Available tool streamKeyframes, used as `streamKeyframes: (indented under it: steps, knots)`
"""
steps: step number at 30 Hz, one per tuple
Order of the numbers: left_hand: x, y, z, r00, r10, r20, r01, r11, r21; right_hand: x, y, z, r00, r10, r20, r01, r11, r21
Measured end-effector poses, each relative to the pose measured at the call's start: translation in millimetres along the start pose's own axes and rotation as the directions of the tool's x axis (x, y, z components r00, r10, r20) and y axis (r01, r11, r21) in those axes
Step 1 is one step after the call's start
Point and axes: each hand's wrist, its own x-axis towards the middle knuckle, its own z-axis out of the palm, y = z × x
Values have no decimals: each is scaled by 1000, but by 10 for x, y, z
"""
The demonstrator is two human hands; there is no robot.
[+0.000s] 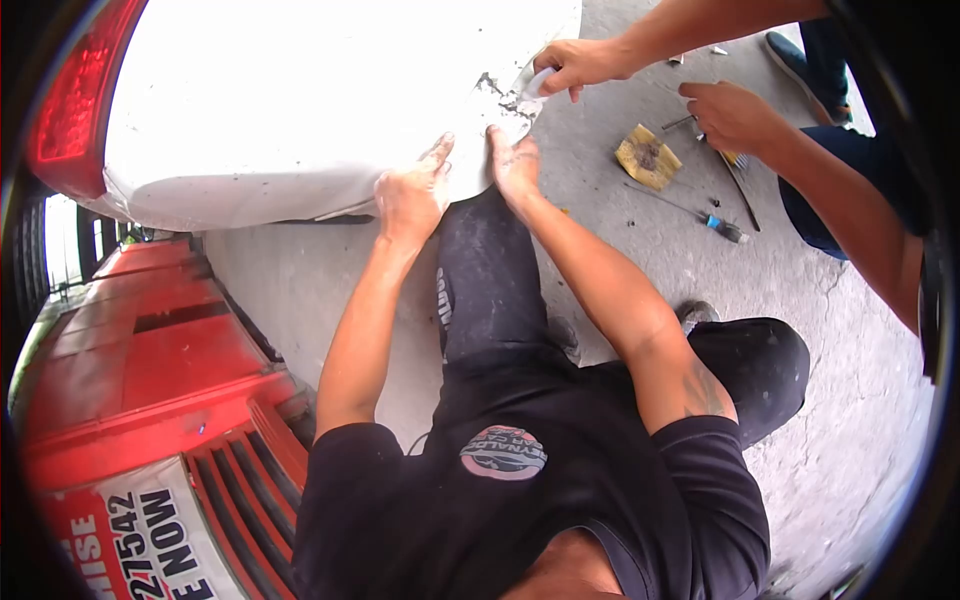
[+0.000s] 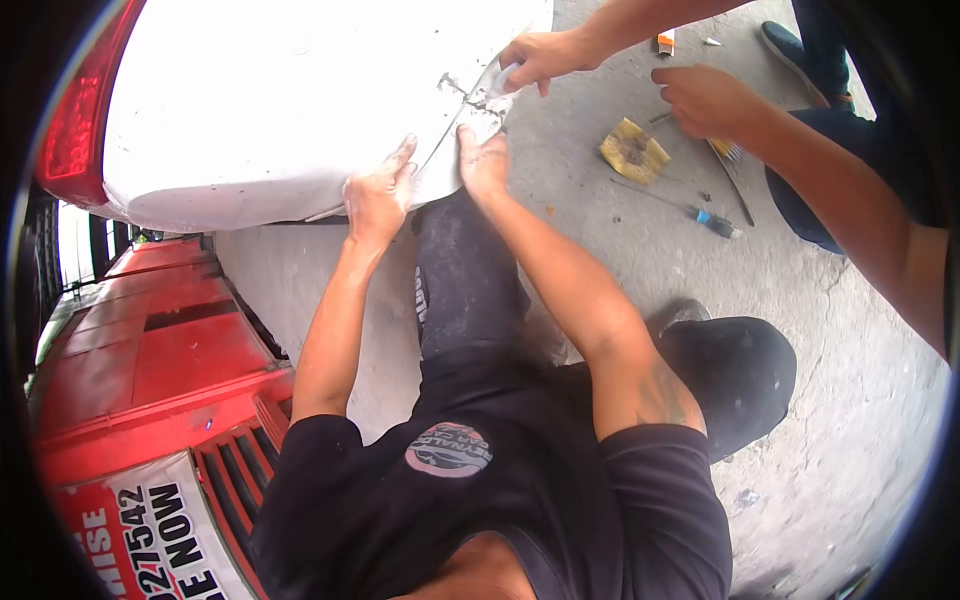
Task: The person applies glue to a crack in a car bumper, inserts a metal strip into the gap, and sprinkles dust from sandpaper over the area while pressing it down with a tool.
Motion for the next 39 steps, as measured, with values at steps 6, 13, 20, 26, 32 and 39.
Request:
streamKeyframes:
  steps: [6, 13, 20, 26, 32, 39]
  knots:
    - [-5, -25, 7, 1000, -11, -13, 11, 1000, -28, 5, 7, 9, 1000, 7, -9, -7, 1000, 2]
    - [5, 6, -25, 999, -37, 12, 37, 999, -8, -57, -91, -22, 999, 39, -15, -39, 999, -12]
    - [-4, -11, -6, 1000, -27, 8, 27, 1000, -4, -4, 5, 14, 1000, 19, -23, -19, 1000, -5]
    - [0, -11, -11, 1000, -8, -5, 7, 1000, -15, -36, -46, -17, 1000, 4, -4, -4, 1000, -1]
    - [-10, -34, 12, 1000, -15, 1, 15, 1000, 6, -62, -83, -31, 1000, 16, -16, -17, 1000, -21]
    - [-9, -28, 3, 1000, -6, -2, 6, 1000, 3, -85, -120, -47, 1000, 27, -10, -27, 999, -25]
